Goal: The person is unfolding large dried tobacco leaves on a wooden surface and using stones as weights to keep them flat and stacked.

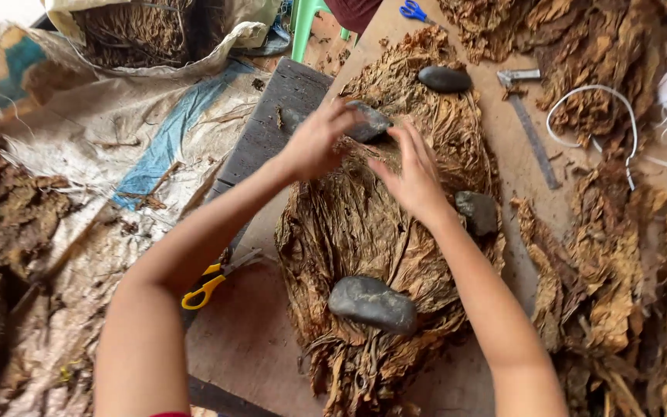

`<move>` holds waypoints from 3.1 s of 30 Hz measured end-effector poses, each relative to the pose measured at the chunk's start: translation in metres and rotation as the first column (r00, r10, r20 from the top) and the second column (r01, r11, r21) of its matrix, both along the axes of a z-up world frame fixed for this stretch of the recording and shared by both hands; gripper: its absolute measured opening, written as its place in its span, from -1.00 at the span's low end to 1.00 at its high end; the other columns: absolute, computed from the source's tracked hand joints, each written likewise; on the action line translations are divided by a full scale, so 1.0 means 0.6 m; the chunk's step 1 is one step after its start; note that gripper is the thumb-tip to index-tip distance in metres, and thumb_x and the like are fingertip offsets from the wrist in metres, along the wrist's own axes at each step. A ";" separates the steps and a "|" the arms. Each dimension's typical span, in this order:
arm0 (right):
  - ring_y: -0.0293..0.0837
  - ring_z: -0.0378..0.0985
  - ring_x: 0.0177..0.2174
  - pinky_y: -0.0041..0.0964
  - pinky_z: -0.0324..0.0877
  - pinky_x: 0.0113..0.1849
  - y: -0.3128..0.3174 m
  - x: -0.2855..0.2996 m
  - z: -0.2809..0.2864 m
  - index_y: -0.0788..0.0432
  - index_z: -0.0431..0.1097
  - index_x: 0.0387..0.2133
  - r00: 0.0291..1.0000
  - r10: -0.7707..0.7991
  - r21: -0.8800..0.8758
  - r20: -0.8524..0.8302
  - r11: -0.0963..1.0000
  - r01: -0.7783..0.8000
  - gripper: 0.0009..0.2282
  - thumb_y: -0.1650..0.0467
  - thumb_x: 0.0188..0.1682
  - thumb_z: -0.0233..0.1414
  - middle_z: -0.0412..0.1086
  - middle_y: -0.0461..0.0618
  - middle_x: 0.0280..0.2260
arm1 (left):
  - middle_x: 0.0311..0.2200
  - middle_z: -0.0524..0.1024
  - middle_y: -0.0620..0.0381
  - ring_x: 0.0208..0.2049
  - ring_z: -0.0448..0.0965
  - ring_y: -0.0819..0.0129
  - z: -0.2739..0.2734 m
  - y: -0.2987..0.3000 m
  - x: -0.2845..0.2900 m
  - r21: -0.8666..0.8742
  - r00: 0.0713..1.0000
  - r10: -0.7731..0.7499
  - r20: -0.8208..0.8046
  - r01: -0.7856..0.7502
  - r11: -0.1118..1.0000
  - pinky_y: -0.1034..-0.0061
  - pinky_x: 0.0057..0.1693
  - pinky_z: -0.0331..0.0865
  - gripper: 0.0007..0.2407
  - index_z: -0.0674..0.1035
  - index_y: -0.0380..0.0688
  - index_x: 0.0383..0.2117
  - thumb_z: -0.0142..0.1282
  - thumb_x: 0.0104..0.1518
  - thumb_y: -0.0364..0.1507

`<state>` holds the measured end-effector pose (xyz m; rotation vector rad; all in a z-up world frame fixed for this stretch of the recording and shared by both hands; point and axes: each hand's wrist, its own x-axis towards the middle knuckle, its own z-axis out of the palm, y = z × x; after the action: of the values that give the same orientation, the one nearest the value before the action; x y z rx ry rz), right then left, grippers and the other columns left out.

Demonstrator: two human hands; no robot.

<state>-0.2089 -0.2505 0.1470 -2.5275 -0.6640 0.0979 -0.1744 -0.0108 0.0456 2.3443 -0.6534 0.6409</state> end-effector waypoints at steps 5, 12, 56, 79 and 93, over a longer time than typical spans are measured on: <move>0.50 -0.39 0.57 0.78 -0.36 0.39 -0.147 -0.153 -0.120 -0.05 0.02 0.66 1.000 0.002 -0.006 -0.013 1.000 -0.002 -0.19 -0.18 0.26 -0.14 -0.37 0.28 0.69 | 0.71 0.01 -0.06 0.68 -0.10 -0.32 0.027 0.011 -0.203 0.282 0.880 -0.266 -0.393 0.391 0.876 -0.40 0.62 -0.12 -0.03 0.17 0.39 0.70 -0.08 0.14 0.49; 0.38 -0.47 0.60 0.61 -0.35 0.44 -0.218 -0.261 -0.154 -0.09 -0.11 0.74 0.998 -0.054 0.015 0.030 0.998 0.053 -0.34 0.01 0.43 -0.18 -0.41 0.21 0.71 | 0.75 -0.14 0.05 0.71 -0.25 -0.26 -0.010 0.042 -0.271 0.363 0.872 -0.055 -0.486 0.259 0.895 -0.37 0.63 -0.15 -0.17 0.12 0.64 0.70 0.07 0.26 0.33; -0.44 0.31 -0.44 -0.42 0.07 -0.43 -0.783 -0.256 0.086 -0.14 0.55 0.00 0.564 -0.746 0.755 -0.356 0.126 0.643 -0.88 0.22 0.29 0.23 0.48 -0.33 -0.17 | 0.23 0.63 -0.10 0.31 0.64 0.03 0.267 -0.253 -0.311 -0.431 0.833 -0.546 -0.091 0.461 0.776 0.08 0.43 0.57 -0.73 0.70 -0.19 0.20 0.21 0.51 -0.33; -0.05 0.75 -0.51 -0.20 0.66 -0.42 -0.840 -0.057 -0.164 0.28 0.67 0.03 0.676 -0.736 -0.013 0.039 0.676 0.737 -0.46 0.02 0.16 0.47 0.64 0.07 -0.45 | -0.03 0.70 -0.23 -0.06 0.83 -0.19 0.240 -0.192 -0.292 -0.442 0.862 -0.504 -0.055 0.431 0.786 0.01 0.07 0.67 -0.80 0.76 -0.31 0.10 0.31 0.45 -0.49; -0.26 0.65 -0.23 -0.30 0.61 -0.10 -0.319 -0.192 0.083 0.16 0.68 -0.05 0.933 -0.321 0.651 0.163 0.745 0.142 -0.94 0.42 0.34 0.34 0.67 0.07 -0.16 | 0.17 0.57 -0.52 0.19 0.67 -0.60 0.137 -0.306 -0.254 -0.817 0.818 -0.532 -0.219 0.144 0.558 -0.35 0.24 0.65 -0.28 0.32 -0.26 0.53 0.44 0.40 -0.13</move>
<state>-0.3240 -0.4422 0.1970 -1.9417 -0.3749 -0.4920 -0.3266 -0.1942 0.1275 1.3823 -0.4670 0.1082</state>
